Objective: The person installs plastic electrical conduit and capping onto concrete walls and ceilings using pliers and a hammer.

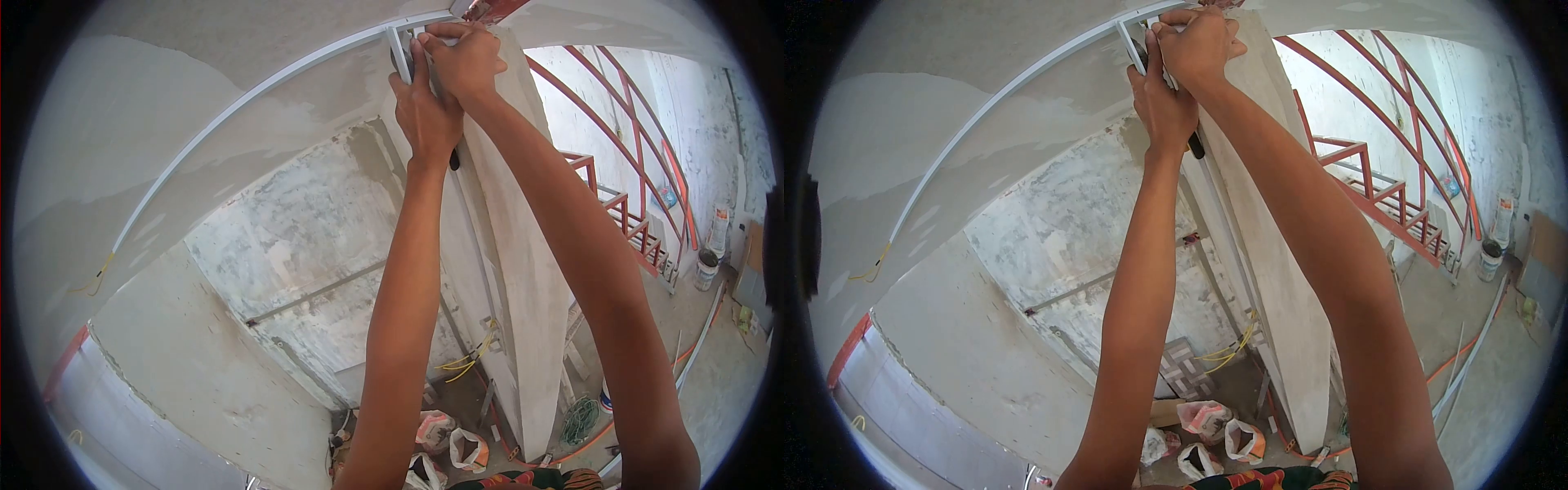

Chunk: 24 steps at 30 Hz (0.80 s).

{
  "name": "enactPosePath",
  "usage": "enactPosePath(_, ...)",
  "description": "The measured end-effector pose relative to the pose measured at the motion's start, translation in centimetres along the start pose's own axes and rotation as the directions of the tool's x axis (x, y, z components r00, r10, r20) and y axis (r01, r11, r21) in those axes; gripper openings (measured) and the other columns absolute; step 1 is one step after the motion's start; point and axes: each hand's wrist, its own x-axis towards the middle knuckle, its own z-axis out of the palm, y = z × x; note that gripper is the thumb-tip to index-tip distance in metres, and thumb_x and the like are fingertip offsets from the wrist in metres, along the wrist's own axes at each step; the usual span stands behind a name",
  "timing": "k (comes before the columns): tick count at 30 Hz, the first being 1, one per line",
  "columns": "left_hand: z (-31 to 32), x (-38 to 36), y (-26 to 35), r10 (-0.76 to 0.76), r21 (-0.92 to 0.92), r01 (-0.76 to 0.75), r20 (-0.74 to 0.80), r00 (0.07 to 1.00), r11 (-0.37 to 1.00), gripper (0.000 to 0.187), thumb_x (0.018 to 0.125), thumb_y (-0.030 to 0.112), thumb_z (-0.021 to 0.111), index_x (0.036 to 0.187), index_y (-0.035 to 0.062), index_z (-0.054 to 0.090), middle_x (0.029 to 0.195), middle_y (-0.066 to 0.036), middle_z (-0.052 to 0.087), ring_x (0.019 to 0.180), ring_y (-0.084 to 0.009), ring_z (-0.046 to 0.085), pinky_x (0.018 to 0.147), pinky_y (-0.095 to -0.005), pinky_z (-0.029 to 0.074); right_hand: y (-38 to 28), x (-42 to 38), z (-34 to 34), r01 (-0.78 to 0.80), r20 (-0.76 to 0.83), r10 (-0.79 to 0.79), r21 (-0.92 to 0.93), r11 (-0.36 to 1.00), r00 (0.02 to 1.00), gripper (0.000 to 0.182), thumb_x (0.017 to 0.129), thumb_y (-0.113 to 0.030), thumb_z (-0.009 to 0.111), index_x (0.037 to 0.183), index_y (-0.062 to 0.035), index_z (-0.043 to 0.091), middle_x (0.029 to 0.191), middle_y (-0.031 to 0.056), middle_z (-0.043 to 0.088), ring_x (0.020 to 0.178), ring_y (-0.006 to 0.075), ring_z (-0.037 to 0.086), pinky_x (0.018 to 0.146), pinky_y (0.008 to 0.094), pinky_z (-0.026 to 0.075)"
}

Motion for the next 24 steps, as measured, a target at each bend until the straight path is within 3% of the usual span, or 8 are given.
enactPosePath(3,0.4,0.0,-0.5,0.061,-0.024,-0.062,-0.05,0.997,0.998,0.074,0.082,0.023,0.072,0.146,0.0042,0.042,0.096,-0.019,0.052,0.089,-0.0344,0.055,0.075,-0.0395,0.046,-0.5,0.1,-0.2,-0.045,0.003,0.045,0.007,0.999,0.999,0.021,0.076,-0.032,0.08,0.092,-0.0192,0.08,0.111,0.0041,0.07,0.103,0.0244,0.063,0.092,0.0523,0.033)
enactPosePath(6,0.3,0.0,-0.3,0.017,0.008,-0.017,-0.022,1.0,1.0,0.073,0.082,0.023,0.073,0.146,0.0047,0.042,0.094,-0.018,0.053,0.089,-0.0338,0.055,0.074,-0.039,0.046,-1.1,0.2,-0.2,-0.121,0.023,0.121,-0.002,0.993,0.992,0.019,0.076,-0.032,0.08,0.091,-0.0197,0.08,0.109,0.0021,0.07,0.104,0.0236,0.062,0.091,0.0521,0.033)
enactPosePath(18,0.8,0.1,-1.0,0.082,-0.03,-0.084,-0.052,0.995,0.996,0.069,0.086,0.025,0.068,0.145,0.001,0.042,0.096,-0.021,0.057,0.088,-0.0328,0.053,0.077,-0.0398,0.046,-0.2,0.3,0.2,-0.076,0.007,0.076,0.061,0.995,0.997,0.018,0.074,-0.03,0.081,0.088,-0.0195,0.08,0.106,-0.0017,0.071,0.105,0.0211,0.061,0.089,0.0497,0.033)
enactPosePath(24,0.6,0.0,-0.6,0.07,0.02,-0.069,-0.039,0.997,0.997,0.067,0.088,0.027,0.066,0.144,-0.0006,0.042,0.093,-0.021,0.059,0.088,-0.0337,0.052,0.075,-0.0406,0.046,-1.1,-0.4,0.4,-0.04,-0.099,0.045,0.054,0.998,0.994,0.016,0.073,-0.028,0.081,0.087,-0.0191,0.08,0.105,-0.0019,0.071,0.104,0.0206,0.062,0.09,0.0487,0.032)
